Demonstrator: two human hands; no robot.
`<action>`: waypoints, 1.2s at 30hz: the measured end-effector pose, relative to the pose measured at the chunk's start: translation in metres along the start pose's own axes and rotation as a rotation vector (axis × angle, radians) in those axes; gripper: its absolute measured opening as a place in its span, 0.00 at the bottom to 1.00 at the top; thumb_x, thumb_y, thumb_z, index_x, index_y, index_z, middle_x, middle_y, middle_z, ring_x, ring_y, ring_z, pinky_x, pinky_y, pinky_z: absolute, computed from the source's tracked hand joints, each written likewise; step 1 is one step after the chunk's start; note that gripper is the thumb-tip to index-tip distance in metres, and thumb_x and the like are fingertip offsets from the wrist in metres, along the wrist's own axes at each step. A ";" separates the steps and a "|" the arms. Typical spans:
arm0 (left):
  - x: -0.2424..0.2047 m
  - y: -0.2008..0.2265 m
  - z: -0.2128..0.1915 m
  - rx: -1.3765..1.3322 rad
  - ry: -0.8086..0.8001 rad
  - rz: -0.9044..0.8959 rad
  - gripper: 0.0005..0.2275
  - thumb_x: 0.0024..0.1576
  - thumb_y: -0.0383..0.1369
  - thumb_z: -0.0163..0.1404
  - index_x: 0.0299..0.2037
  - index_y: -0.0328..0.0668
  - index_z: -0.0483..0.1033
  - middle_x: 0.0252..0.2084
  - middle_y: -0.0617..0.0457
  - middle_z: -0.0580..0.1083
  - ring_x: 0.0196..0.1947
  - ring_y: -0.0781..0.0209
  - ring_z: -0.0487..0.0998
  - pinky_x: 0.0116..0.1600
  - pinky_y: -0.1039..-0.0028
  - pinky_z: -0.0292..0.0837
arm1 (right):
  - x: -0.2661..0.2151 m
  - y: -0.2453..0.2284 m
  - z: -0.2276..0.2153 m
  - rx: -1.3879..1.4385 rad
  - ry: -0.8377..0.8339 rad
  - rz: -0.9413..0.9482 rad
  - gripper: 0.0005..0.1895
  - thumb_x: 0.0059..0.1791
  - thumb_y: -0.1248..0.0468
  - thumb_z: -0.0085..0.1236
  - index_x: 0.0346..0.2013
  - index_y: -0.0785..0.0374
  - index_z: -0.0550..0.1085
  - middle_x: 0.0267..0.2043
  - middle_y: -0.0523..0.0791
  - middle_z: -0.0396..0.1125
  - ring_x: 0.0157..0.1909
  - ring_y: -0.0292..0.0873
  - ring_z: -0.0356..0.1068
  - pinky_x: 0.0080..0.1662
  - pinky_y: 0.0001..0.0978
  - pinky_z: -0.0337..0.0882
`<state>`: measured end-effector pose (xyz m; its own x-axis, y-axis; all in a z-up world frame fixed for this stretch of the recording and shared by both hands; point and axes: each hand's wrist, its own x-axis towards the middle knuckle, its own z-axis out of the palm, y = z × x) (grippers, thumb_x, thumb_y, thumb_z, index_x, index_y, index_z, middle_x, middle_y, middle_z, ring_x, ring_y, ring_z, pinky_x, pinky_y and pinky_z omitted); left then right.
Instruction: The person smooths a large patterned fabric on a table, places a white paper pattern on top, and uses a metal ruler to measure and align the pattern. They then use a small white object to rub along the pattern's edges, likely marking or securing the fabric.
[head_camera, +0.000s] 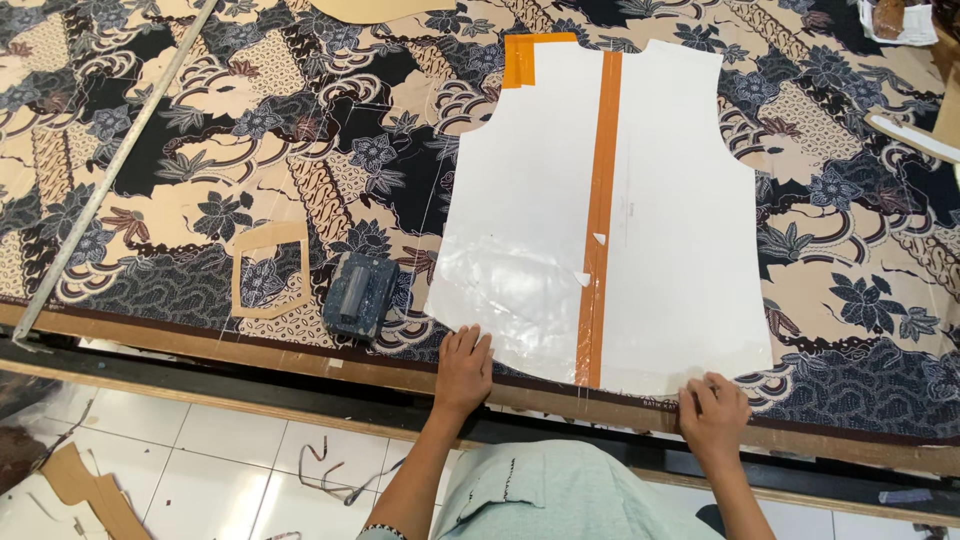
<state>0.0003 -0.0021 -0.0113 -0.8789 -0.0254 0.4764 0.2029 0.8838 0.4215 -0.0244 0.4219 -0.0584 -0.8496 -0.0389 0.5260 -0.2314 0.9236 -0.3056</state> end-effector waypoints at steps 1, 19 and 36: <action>0.000 0.000 0.001 0.000 0.002 -0.004 0.12 0.57 0.30 0.53 0.50 0.35 0.76 0.56 0.39 0.73 0.60 0.38 0.69 0.67 0.49 0.58 | -0.004 0.002 -0.001 0.009 0.008 0.005 0.11 0.45 0.61 0.64 0.42 0.58 0.79 0.55 0.50 0.67 0.58 0.56 0.64 0.58 0.51 0.63; -0.005 -0.003 0.010 0.038 -0.005 -0.013 0.12 0.59 0.30 0.51 0.51 0.36 0.77 0.58 0.39 0.72 0.61 0.39 0.69 0.68 0.49 0.58 | -0.020 0.018 0.012 0.145 0.155 0.037 0.14 0.45 0.64 0.68 0.42 0.63 0.76 0.50 0.51 0.66 0.57 0.55 0.63 0.60 0.50 0.61; -0.004 -0.001 0.005 0.025 0.001 -0.008 0.12 0.58 0.29 0.51 0.51 0.35 0.77 0.58 0.39 0.73 0.61 0.39 0.69 0.69 0.49 0.58 | 0.013 0.025 -0.018 0.134 0.002 -0.103 0.13 0.42 0.62 0.70 0.35 0.66 0.78 0.44 0.52 0.68 0.49 0.54 0.69 0.50 0.44 0.70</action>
<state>0.0010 -0.0001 -0.0176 -0.8801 -0.0330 0.4737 0.1850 0.8949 0.4060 -0.0332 0.4514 -0.0452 -0.8171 -0.1303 0.5616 -0.3788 0.8556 -0.3527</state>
